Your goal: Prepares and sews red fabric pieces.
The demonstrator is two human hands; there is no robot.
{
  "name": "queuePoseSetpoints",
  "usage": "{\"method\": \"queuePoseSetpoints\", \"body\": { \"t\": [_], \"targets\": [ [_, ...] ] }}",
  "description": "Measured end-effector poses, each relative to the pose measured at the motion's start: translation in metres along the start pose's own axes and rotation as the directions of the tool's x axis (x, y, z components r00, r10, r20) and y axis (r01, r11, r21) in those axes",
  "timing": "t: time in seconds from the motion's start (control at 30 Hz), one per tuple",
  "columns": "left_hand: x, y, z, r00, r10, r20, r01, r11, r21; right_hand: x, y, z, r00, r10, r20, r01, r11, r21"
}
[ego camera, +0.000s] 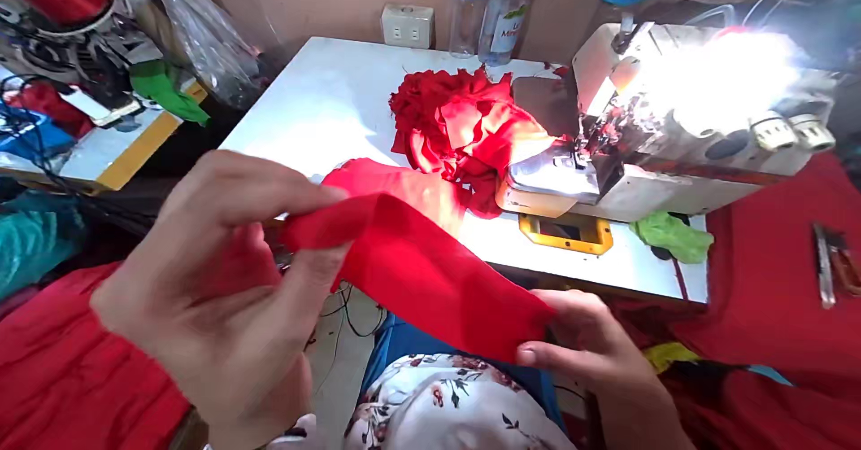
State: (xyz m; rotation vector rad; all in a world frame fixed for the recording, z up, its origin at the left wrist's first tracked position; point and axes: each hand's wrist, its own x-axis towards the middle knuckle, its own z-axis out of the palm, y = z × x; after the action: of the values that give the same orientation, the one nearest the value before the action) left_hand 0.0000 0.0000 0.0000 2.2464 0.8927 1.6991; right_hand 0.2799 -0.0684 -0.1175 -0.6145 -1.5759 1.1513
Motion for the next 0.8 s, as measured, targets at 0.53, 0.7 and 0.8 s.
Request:
{"method": "queuePoseSetpoints", "body": {
  "t": [0.53,0.7,0.8],
  "targets": [
    [-0.059,-0.035,0.025,0.891,-0.417,0.18,0.454,0.816,-0.358,-0.008,-0.005,-0.013,0.811,-0.171,-0.559,0.045,0.972,-0.232],
    [-0.069,-0.015,0.072,0.543,-0.8,0.257,0.801,0.4,-0.446,0.005,0.028,0.001,0.801,0.016,-0.598,-0.109,0.987,-0.12],
    [-0.081,-0.004,0.094,0.684,-0.587,0.434,0.729,0.559,-0.394,0.01,0.028,0.018,0.914,-0.038,-0.403,-0.055,0.975,-0.216]
  ]
}}
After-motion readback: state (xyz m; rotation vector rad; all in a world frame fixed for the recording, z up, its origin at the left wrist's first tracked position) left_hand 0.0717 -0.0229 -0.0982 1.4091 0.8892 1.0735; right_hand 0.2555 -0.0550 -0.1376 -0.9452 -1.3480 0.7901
